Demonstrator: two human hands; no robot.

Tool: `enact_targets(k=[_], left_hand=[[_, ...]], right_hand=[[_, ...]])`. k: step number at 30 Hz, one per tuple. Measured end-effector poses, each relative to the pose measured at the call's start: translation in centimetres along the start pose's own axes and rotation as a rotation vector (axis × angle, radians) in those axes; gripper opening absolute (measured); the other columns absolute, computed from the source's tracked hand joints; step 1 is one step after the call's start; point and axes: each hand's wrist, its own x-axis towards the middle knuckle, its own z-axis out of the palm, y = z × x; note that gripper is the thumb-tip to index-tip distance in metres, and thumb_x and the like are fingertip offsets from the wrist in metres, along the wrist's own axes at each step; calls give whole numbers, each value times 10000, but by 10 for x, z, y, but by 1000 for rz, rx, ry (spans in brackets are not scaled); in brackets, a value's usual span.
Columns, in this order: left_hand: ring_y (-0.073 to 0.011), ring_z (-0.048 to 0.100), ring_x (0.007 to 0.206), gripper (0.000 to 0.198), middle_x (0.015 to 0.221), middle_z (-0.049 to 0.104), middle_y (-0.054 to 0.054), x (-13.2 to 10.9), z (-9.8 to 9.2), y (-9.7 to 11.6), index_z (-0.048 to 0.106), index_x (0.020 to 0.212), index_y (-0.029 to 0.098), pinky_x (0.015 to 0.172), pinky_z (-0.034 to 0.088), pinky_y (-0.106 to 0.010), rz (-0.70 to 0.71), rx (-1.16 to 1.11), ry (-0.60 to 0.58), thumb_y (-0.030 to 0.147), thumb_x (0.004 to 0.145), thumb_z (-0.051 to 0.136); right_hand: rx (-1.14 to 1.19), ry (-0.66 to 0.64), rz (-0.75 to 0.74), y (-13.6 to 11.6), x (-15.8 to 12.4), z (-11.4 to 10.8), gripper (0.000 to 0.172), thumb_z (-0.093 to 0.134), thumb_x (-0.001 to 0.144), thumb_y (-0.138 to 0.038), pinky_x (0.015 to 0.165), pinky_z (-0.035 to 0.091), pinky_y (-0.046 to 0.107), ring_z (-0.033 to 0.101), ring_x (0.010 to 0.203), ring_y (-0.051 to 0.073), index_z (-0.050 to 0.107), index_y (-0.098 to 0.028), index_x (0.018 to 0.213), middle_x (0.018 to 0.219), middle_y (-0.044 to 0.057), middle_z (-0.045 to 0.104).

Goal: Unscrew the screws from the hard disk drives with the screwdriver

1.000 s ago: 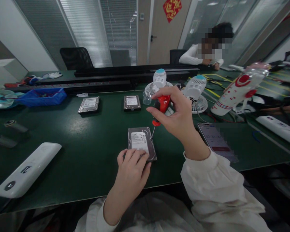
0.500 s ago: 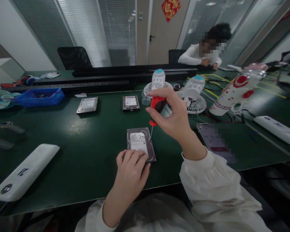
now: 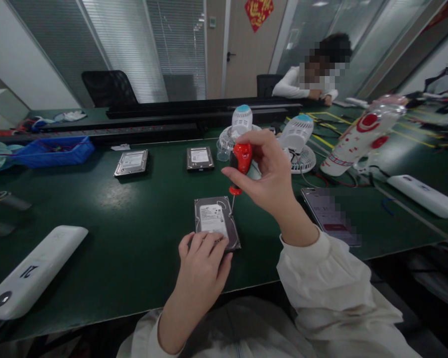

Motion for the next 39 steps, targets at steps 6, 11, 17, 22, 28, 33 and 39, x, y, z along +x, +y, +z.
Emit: enact_targets(k=[6, 11, 17, 22, 28, 33, 39], left_hand=[[-285, 710, 1058, 159, 1138, 838, -59, -1, 1, -1, 761, 1127, 214, 1084, 380, -484, -7, 3, -3, 148, 1025, 659], [-281, 712, 1054, 160, 1134, 838, -47, 0, 0, 0, 769, 1117, 213, 1085, 379, -481, -16, 10, -3, 132, 1002, 692], [-276, 714, 1049, 166, 1125, 837, -43, 0, 0, -1, 772, 1119, 210, 1082, 379, -475, -11, 7, -2, 129, 993, 699], [-277, 718, 1057, 174, 1137, 843, -45, -1, 0, -1, 777, 1124, 218, 1085, 387, -482, -13, 11, -8, 137, 992, 700], [-279, 718, 1053, 174, 1136, 844, -49, -1, 0, 0, 783, 1122, 218, 1073, 393, -481, -12, 21, -5, 140, 986, 707], [-281, 716, 1047, 153, 1123, 841, -52, 0, 0, 0, 777, 1111, 203, 1074, 380, -480, 3, 21, -2, 142, 1015, 675], [-287, 717, 1021, 142, 1094, 839, -56, 2, 1, 0, 775, 1085, 208, 1063, 376, -485, 8, 18, 13, 146, 1028, 660]], right_hand=[[144, -65, -17, 4, -4, -1, 426, 536, 1044, -251, 1067, 639, 537, 719, 1244, 273, 583, -302, 1464, 1426, 82, 673], [-5, 4, -149, 4, 2, 1, 366, 781, 954, -301, 967, 641, 498, 721, 1063, 253, 639, -304, 1291, 1225, 51, 744], [11, 70, -123, 3, 4, -2, 312, 803, 924, -226, 984, 653, 511, 698, 1230, 295, 710, -317, 1207, 1286, 78, 702], [108, 6, -105, 3, 0, -4, 355, 598, 1016, -188, 996, 640, 521, 728, 1136, 259, 672, -294, 1346, 1245, 67, 735], [-104, 118, -157, 1, 3, -2, 331, 843, 907, -302, 852, 632, 480, 710, 972, 248, 620, -287, 1152, 1079, 34, 736], [47, 150, -68, 5, -1, -4, 185, 706, 978, -212, 1030, 661, 530, 754, 1191, 277, 656, -307, 1129, 1342, 58, 723], [133, 98, -119, 5, -3, -5, 227, 598, 1024, -226, 965, 663, 498, 777, 1100, 254, 657, -301, 1230, 1256, 55, 746]])
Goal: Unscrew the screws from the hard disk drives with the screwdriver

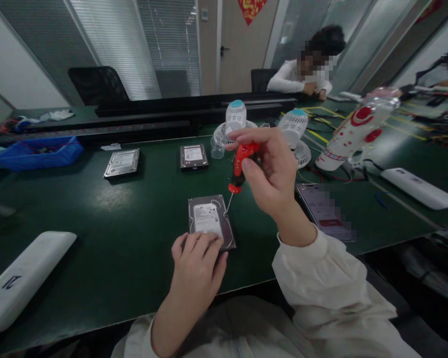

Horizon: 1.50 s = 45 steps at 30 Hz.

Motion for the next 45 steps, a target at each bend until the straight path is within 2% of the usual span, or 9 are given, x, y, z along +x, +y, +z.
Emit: enact_targets(k=[4, 10, 19, 24, 27, 32, 36, 42, 45], left_hand=[[-280, 722, 998, 129, 1064, 842, -48, 2, 1, 0, 776, 1047, 207, 1054, 378, -481, 1, -7, 19, 141, 1024, 668], [-268, 735, 1002, 145, 1068, 847, -38, 1, 0, 0, 783, 1062, 216, 1076, 376, -478, -10, -23, 6, 132, 1019, 673], [-267, 747, 1025, 171, 1109, 853, -48, 0, -2, 1, 785, 1095, 219, 1097, 376, -487, -25, -34, -14, 141, 1036, 645], [-270, 751, 1026, 169, 1104, 854, -50, -1, -1, 0, 788, 1105, 214, 1100, 372, -493, -22, -30, -15, 144, 1035, 651], [-273, 751, 1023, 166, 1102, 852, -51, -1, -1, 0, 786, 1098, 212, 1101, 369, -496, -21, -30, -14, 142, 1038, 647], [-272, 747, 1015, 169, 1091, 850, -52, 0, -1, 1, 785, 1099, 207, 1096, 374, -488, -17, -39, -12, 138, 1037, 645], [-275, 746, 1021, 172, 1101, 852, -55, -1, -2, 0, 786, 1104, 215, 1098, 374, -486, -18, -38, -15, 150, 1045, 638], [-273, 748, 1017, 167, 1103, 852, -59, -1, -2, 0, 787, 1093, 208, 1090, 381, -482, -18, -38, -15, 142, 1034, 645], [-273, 748, 1022, 178, 1105, 854, -59, -1, -1, 0, 788, 1093, 216, 1096, 382, -485, -22, -37, -14, 140, 1037, 638]], right_hand=[[-185, -21, -94, 0, 3, 2, 305, 769, 963, -248, 1044, 636, 522, 751, 1179, 276, 665, -304, 1244, 1221, 51, 786], [-97, -49, -22, -2, 2, 2, 328, 649, 1006, -198, 1134, 625, 518, 651, 1417, 295, 719, -304, 1308, 1476, 102, 687], [0, 12, 13, 8, 0, 14, 387, 769, 966, -321, 820, 705, 392, 752, 987, 187, 436, -330, 1162, 1087, 1, 648], [101, -44, 39, 7, 1, 12, 246, 592, 1052, -339, 1036, 697, 486, 763, 1255, 222, 392, -355, 1194, 1189, 19, 670], [64, -61, 59, 5, 0, 7, 257, 621, 1028, -323, 1086, 655, 519, 746, 1288, 243, 471, -349, 1235, 1302, 31, 713], [-130, -22, 12, 4, -1, 2, 306, 592, 1036, -329, 913, 661, 467, 740, 1155, 252, 649, -323, 1336, 1251, 42, 753], [-112, -67, -40, 1, 1, 1, 384, 518, 1078, -266, 1063, 626, 461, 728, 1251, 230, 652, -356, 1427, 1398, 23, 754], [-188, -42, -35, 2, 3, 3, 294, 740, 988, -397, 944, 673, 490, 757, 1035, 249, 657, -335, 1263, 1182, 41, 762], [-194, 1, 17, 4, 3, 3, 263, 780, 953, -345, 958, 680, 484, 712, 1220, 277, 706, -344, 1206, 1307, 81, 717]])
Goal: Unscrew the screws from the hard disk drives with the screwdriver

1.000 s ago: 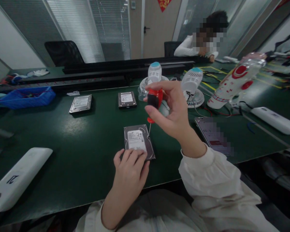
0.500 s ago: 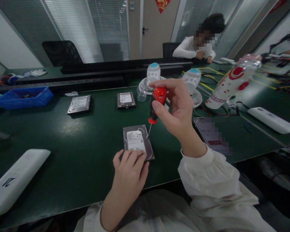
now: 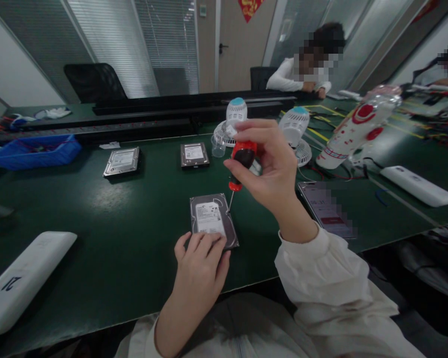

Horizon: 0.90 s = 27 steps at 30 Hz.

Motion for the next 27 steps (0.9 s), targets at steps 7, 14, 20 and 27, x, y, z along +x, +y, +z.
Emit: enact_targets(k=[7, 14, 20, 27], left_hand=[[-271, 748, 1016, 169, 1089, 850, -52, 0, 0, 0, 785, 1082, 207, 1089, 378, -482, 9, 1, 11, 135, 1039, 638], [-278, 747, 1018, 175, 1091, 848, -59, 0, 0, 0, 789, 1088, 210, 1092, 376, -485, 7, 3, 4, 134, 1034, 640], [-276, 748, 1014, 171, 1087, 848, -54, 0, 0, 0, 792, 1086, 215, 1089, 384, -484, 9, 8, 2, 126, 1015, 663], [-281, 745, 1026, 177, 1104, 846, -53, 0, 0, 0, 786, 1110, 205, 1090, 374, -492, 20, 13, 5, 116, 1001, 678]], right_hand=[[209, -69, 77, 3, -8, 1, 333, 555, 1062, -319, 882, 699, 443, 736, 1150, 246, 649, -363, 1379, 1301, 48, 689], [125, 26, -18, 8, -2, 6, 317, 741, 987, -402, 946, 647, 470, 722, 1000, 213, 518, -335, 1202, 1106, 8, 636], [148, 0, 26, 6, -3, 1, 301, 710, 1006, -315, 1050, 650, 520, 746, 1196, 250, 555, -334, 1264, 1348, 50, 694], [22, 47, 11, -2, 0, 0, 210, 720, 994, -289, 949, 673, 505, 705, 1199, 280, 755, -328, 1198, 1222, 66, 717]])
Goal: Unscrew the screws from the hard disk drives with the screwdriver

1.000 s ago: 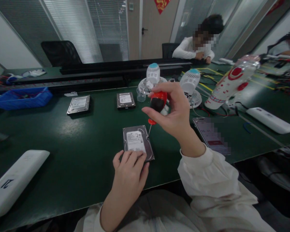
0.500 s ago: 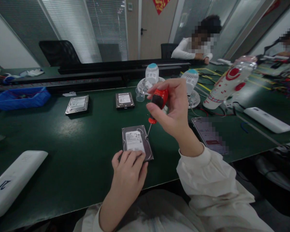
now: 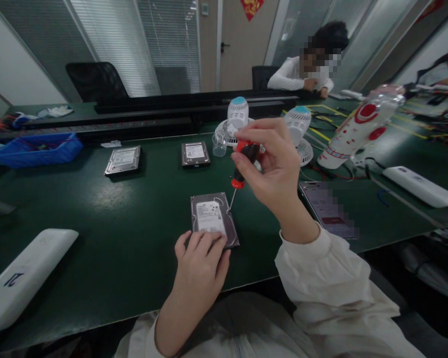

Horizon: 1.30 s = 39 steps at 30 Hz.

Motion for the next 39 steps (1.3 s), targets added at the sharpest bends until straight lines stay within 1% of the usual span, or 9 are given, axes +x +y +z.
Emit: enact_targets(k=[6, 13, 20, 23, 26, 28, 31, 36, 39], left_hand=[[-277, 739, 1036, 170, 1111, 845, -50, 0, -1, 1, 782, 1109, 199, 1102, 363, -487, -12, -17, -8, 122, 1027, 655], [-280, 740, 1035, 166, 1119, 845, -54, 0, -1, 0, 785, 1107, 196, 1101, 356, -494, -13, -20, -6, 138, 1039, 645], [-278, 741, 1032, 165, 1112, 846, -46, 0, 0, 0, 786, 1103, 203, 1098, 360, -490, -6, -12, -3, 141, 1036, 649], [-275, 740, 1031, 164, 1114, 846, -46, -1, 0, 0, 784, 1104, 207, 1097, 364, -487, -9, -10, -4, 137, 1030, 656], [-275, 740, 1026, 166, 1112, 846, -47, 0, 0, 0, 783, 1104, 204, 1090, 366, -484, -7, -14, 4, 136, 1033, 650], [-274, 740, 1022, 167, 1109, 845, -48, 0, 0, 0, 784, 1107, 200, 1091, 364, -484, -3, -17, 6, 138, 1036, 646], [-273, 740, 1031, 170, 1115, 845, -46, 0, 0, -1, 787, 1117, 200, 1098, 362, -486, -3, -17, 3, 138, 1034, 653], [-277, 738, 1037, 170, 1121, 845, -55, -1, 1, -1, 786, 1117, 197, 1101, 360, -486, -7, -20, 7, 148, 1046, 640], [-279, 737, 1037, 165, 1120, 843, -57, -1, 1, -1, 783, 1110, 194, 1105, 358, -485, -9, -19, 4, 148, 1050, 636]], right_hand=[[12, -67, -23, -1, -1, -2, 401, 595, 1028, -261, 981, 634, 541, 747, 1172, 274, 648, -342, 1417, 1345, 33, 788], [32, 39, -67, 4, 1, 2, 254, 812, 933, -390, 960, 656, 503, 742, 1085, 263, 695, -308, 1143, 1111, 24, 746], [153, -107, 28, 1, -3, -1, 360, 594, 1099, -403, 1115, 633, 489, 770, 1229, 239, 653, -296, 1438, 1334, 34, 796], [82, -121, 15, -2, -2, -2, 360, 498, 1125, -474, 1093, 619, 548, 751, 1183, 263, 637, -299, 1408, 1282, 52, 785], [-43, -88, -38, -3, 2, -2, 320, 631, 1054, -539, 1003, 636, 548, 720, 1103, 283, 686, -302, 1261, 1174, 69, 752], [-83, -62, -72, -2, 4, -2, 299, 755, 986, -499, 935, 650, 525, 710, 1044, 280, 716, -299, 1205, 1108, 62, 742], [-63, -61, -71, 0, 4, -2, 354, 788, 971, -402, 920, 656, 518, 720, 975, 259, 728, -316, 1309, 1082, 33, 774], [82, -117, 38, -1, -1, -3, 441, 603, 1066, -350, 1073, 623, 541, 763, 1147, 272, 628, -325, 1505, 1343, 44, 787], [114, -136, 24, -4, -2, -4, 384, 547, 1092, -338, 1105, 596, 550, 751, 1199, 276, 633, -325, 1466, 1290, 43, 803]])
